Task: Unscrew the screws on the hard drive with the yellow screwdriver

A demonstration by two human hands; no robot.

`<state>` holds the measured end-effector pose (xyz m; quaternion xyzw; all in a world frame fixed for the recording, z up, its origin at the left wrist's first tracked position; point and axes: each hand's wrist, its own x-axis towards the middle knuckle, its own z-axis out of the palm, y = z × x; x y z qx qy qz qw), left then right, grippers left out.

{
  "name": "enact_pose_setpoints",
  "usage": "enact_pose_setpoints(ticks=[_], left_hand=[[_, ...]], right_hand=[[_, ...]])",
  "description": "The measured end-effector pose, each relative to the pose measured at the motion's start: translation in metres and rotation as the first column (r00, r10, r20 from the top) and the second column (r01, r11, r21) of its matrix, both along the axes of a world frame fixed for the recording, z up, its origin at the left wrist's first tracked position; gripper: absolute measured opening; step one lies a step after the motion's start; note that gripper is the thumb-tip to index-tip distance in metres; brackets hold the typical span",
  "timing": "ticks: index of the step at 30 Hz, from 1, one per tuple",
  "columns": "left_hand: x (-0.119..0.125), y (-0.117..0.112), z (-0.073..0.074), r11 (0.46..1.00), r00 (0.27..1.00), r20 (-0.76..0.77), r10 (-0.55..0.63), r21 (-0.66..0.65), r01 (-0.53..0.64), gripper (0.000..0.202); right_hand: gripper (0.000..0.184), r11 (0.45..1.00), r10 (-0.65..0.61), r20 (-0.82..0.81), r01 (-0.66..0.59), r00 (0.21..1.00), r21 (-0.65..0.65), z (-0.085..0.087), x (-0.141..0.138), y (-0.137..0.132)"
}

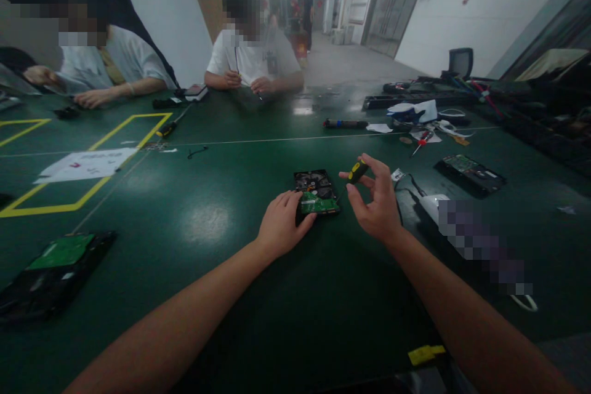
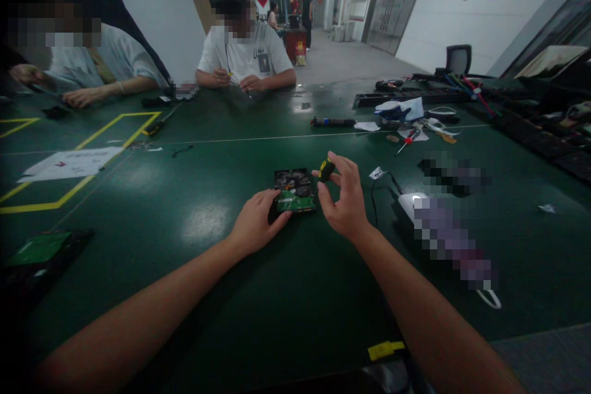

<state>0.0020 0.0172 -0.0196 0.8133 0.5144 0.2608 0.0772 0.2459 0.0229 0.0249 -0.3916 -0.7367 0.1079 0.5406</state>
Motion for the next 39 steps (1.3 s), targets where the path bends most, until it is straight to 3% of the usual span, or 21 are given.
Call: enact_pose_setpoints(ticks=[7, 17, 31, 39], left_hand=[[0.0, 0.0, 0.0, 1.0, 1.0, 0.001, -0.006, 0.013, 0.006, 0.055], [0.001, -0.001, 0.001, 1.0, 1.0, -0.015, 0.003, 0.009, -0.002, 0.057], [0.0, -0.001, 0.001, 1.0, 1.0, -0.006, -0.004, 0.012, 0.004, 0.055], [-0.001, 0.0, 0.002, 1.0, 1.0, -0.006, -0.004, 0.008, 0.004, 0.054]], right_hand=[[0.073, 0.999, -0.017, -0.012, 0.017, 1.0, 0.035, 0.002, -0.002, 0.0], [0.066, 0.999, 0.036, -0.036, -0.036, 0.999, -0.013, 0.003, -0.003, -0.003], [0.067, 0.961, 0.154, -0.11, -0.175, 0.982, -0.216, -0.003, -0.004, -0.001], [0.067, 0.975, 0.137, -0.061, -0.145, 0.989, -0.167, -0.006, -0.002, 0.002]])
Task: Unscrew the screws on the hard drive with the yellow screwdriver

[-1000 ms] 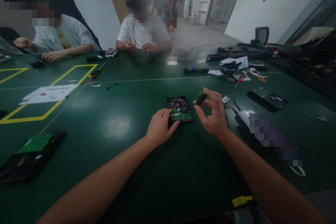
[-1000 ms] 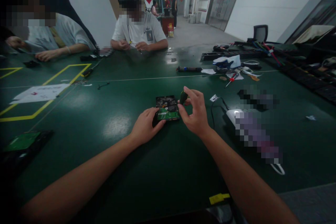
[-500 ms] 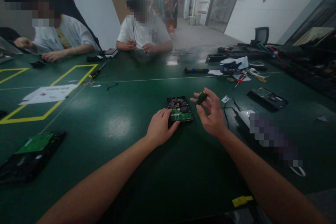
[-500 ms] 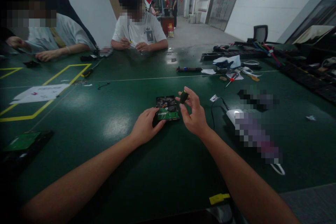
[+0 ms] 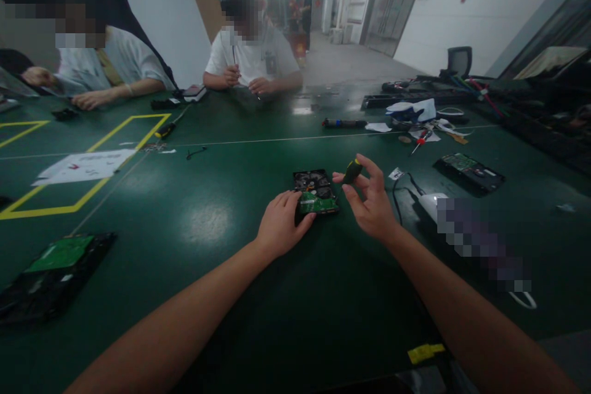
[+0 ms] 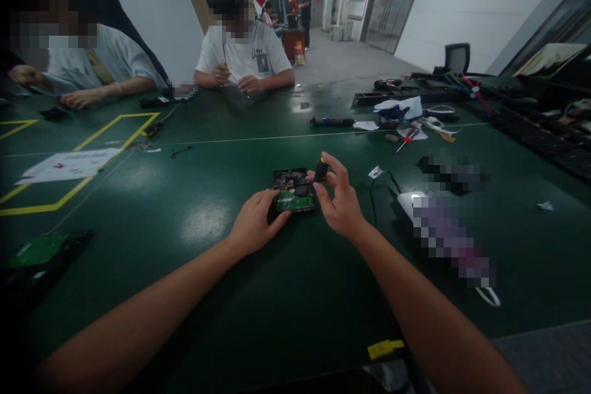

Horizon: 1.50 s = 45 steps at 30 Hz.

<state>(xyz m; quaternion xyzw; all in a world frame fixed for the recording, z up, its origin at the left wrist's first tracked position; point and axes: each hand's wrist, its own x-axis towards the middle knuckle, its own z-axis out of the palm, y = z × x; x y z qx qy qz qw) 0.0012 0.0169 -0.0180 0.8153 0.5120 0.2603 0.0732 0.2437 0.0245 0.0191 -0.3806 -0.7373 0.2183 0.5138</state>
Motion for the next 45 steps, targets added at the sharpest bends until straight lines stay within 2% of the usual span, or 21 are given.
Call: enact_pose_setpoints(ticks=[6, 14, 23, 30, 36, 40, 45], left_hand=[[0.001, 0.0, -0.001, 1.0, 1.0, -0.005, 0.002, -0.013, -0.002, 0.056], [0.0, 0.0, -0.002, 1.0, 1.0, 0.011, -0.003, -0.008, 0.003, 0.056], [0.001, -0.001, 0.0, 1.0, 1.0, 0.006, -0.001, -0.009, 0.001, 0.054], [0.001, 0.0, -0.002, 1.0, 1.0, -0.001, 0.003, -0.013, -0.003, 0.057], [0.001, 0.0, -0.002, 1.0, 1.0, 0.002, 0.002, -0.011, -0.002, 0.056], [0.001, -0.001, -0.001, 1.0, 1.0, 0.009, -0.001, -0.012, 0.001, 0.056], [0.001, 0.0, 0.0, 1.0, 1.0, 0.012, -0.001, -0.014, 0.002, 0.055]], right_hand=[[0.072, 0.988, -0.107, 0.092, 0.096, 0.99, 0.124, -0.005, 0.002, 0.003], [0.071, 0.991, -0.094, 0.106, 0.083, 0.99, 0.108, 0.004, 0.0, -0.003], [0.076, 0.951, -0.244, 0.149, 0.206, 0.958, 0.229, -0.007, 0.007, 0.004], [0.067, 0.965, -0.214, 0.154, 0.185, 0.965, 0.183, 0.002, 0.005, 0.0], [0.067, 0.935, -0.311, 0.171, 0.269, 0.935, 0.23, 0.006, 0.005, -0.001], [0.074, 0.944, -0.311, 0.167, 0.284, 0.936, 0.168, 0.011, 0.006, -0.001], [0.064, 0.962, -0.271, 0.115, 0.264, 0.956, 0.072, 0.012, 0.005, -0.003]])
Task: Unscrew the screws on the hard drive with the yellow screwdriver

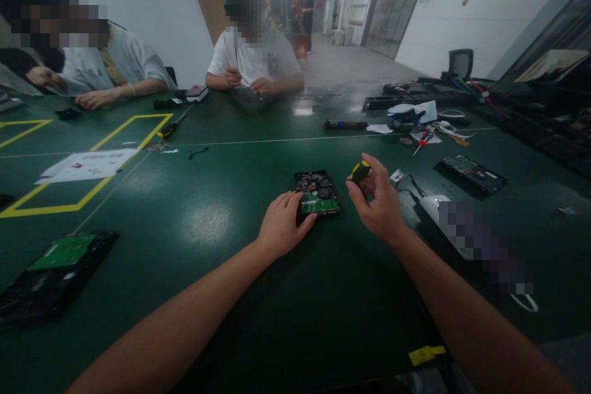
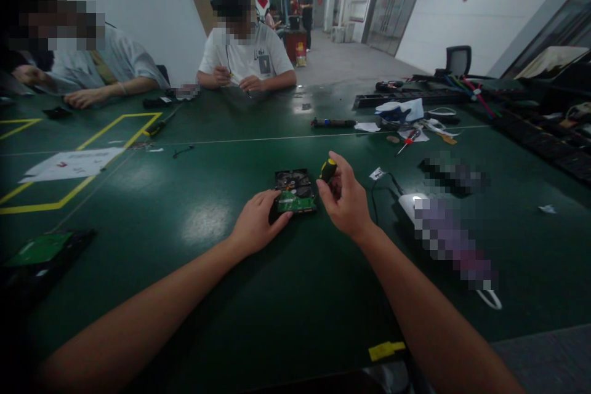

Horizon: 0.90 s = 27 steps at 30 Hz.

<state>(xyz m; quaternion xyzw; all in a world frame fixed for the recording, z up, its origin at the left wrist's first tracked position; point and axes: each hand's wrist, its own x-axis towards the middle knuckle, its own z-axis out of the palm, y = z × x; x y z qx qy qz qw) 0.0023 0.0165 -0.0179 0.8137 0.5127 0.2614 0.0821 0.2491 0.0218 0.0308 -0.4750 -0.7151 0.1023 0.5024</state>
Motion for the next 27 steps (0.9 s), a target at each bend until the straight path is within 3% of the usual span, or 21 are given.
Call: enact_pose_setpoints(ticks=[8, 16, 27], left_hand=[[-0.0001, -0.0002, -0.0003, 1.0, 1.0, 0.003, 0.01, 0.011, -0.01, 0.054], [-0.0003, 0.0006, -0.002, 1.0, 1.0, 0.004, 0.009, -0.001, -0.009, 0.057], [-0.0011, 0.0003, -0.0016, 1.0, 1.0, -0.001, 0.022, -0.021, -0.022, 0.06]], right_hand=[[0.06, 0.989, 0.099, -0.251, -0.123, 0.963, -0.079, -0.0046, -0.0055, -0.0006], [0.07, 0.991, 0.099, -0.222, -0.116, 0.97, -0.063, -0.0098, -0.0032, 0.0029], [0.066, 0.989, 0.105, -0.241, -0.127, 0.965, -0.081, -0.0085, -0.0037, 0.0018]])
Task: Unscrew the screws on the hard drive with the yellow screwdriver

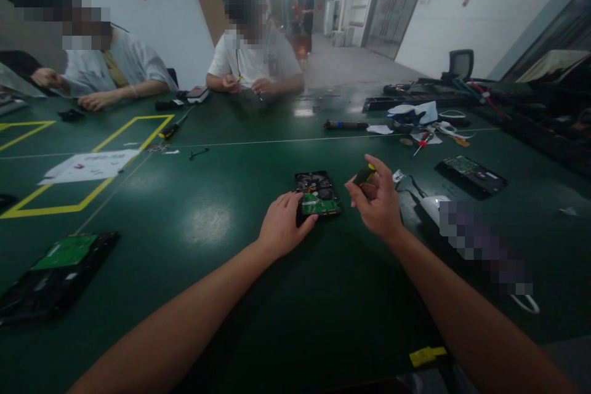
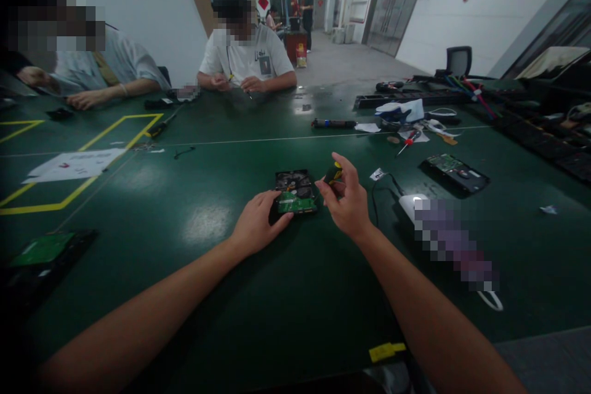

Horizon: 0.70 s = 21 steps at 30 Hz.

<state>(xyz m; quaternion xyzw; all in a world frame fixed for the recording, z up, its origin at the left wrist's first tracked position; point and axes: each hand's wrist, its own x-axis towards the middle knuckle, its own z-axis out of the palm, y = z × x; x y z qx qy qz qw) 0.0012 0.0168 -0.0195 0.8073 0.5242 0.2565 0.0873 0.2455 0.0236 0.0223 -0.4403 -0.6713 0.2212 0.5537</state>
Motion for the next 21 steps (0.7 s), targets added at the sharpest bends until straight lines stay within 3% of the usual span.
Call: enact_pose_setpoints(ticks=[21], left_hand=[[0.0011, -0.0018, 0.0023, 1.0, 0.999, -0.04, 0.009, -0.002, -0.009, 0.067]], right_hand=[[0.068, 1.0, 0.011, 0.018, -0.011, 1.0, -0.003, -0.0009, 0.0006, -0.001]])
